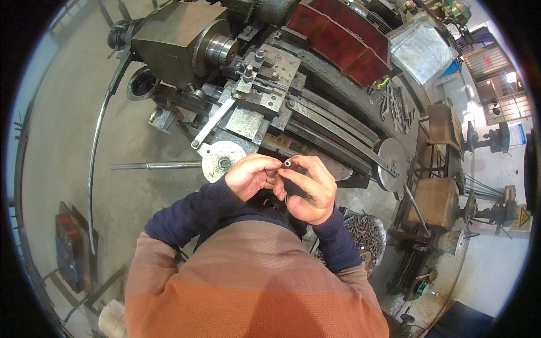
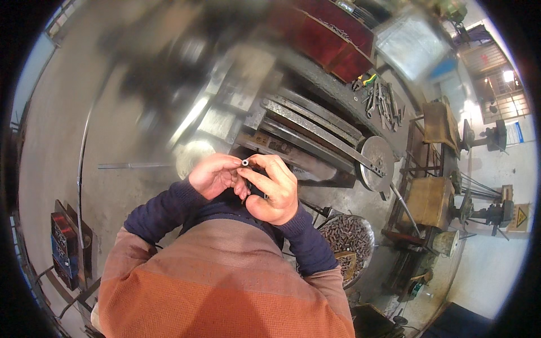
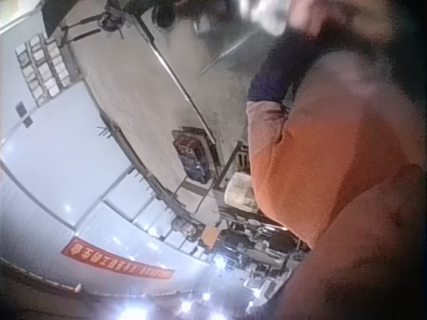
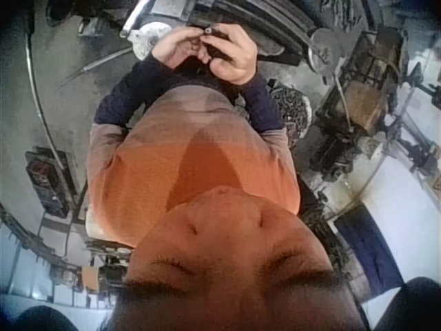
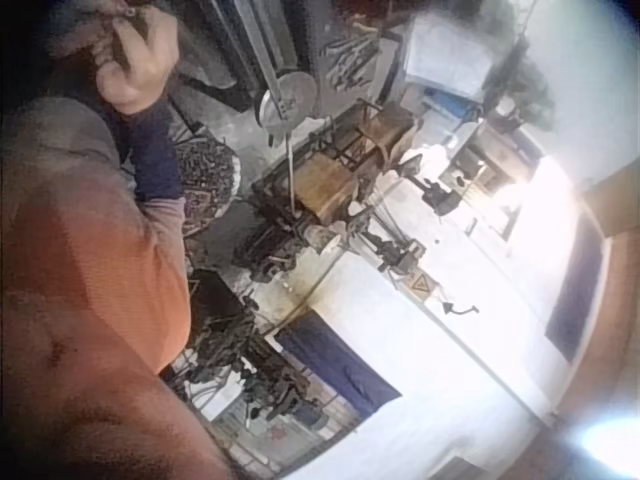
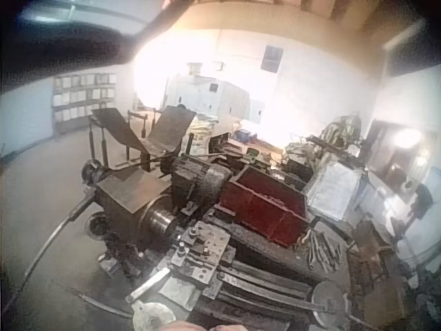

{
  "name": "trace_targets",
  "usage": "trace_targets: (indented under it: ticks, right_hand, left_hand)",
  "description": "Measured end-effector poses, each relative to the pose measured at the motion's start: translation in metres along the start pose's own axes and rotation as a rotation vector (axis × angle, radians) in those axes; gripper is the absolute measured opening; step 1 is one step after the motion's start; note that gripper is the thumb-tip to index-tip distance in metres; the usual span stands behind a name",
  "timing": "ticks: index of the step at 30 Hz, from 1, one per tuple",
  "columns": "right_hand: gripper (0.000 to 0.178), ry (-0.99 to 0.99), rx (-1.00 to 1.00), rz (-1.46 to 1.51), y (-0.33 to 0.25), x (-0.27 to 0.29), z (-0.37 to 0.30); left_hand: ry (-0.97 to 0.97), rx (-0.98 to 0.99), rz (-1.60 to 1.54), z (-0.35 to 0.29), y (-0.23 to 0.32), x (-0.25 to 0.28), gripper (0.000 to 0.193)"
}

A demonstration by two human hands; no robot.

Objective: The person operates a metal lathe, repeatedly loading small cylindrical metal pieces into the chuck, adjusting the machine controls, and removing finished pieces. The person places the finished pieces into a nearby container.

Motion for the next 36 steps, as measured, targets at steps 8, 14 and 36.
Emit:
trace_targets:
  ticks: [8,14,36]
  right_hand:
    - [0.042,0.010,0.004,-0.007,-0.003,-0.001,0.003]
    - [0.041,0.027,0.047,-0.033,-0.002,-0.003,0.003]
    - [0.040,-0.167,0.092,0.006,-0.001,-0.010,0.026]
  left_hand:
    - [-0.014,-0.009,-0.010,-0.001,-0.001,-0.001,0.031]
    - [-0.008,-0.014,-0.012,-0.001,-0.002,-0.001,0.030]
    - [0.274,-0.434,0.599,-0.022,0.032,-0.009,0.015]
Point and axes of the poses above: each hand's wrist, its own z-axis towards the middle knuckle, its own x-axis out of the back of the hand, y = z × x, the point moved 1 cm from there along z, towards the middle knuckle, and after that the axes turned 1 degree about -z, right-handed, at the moved point
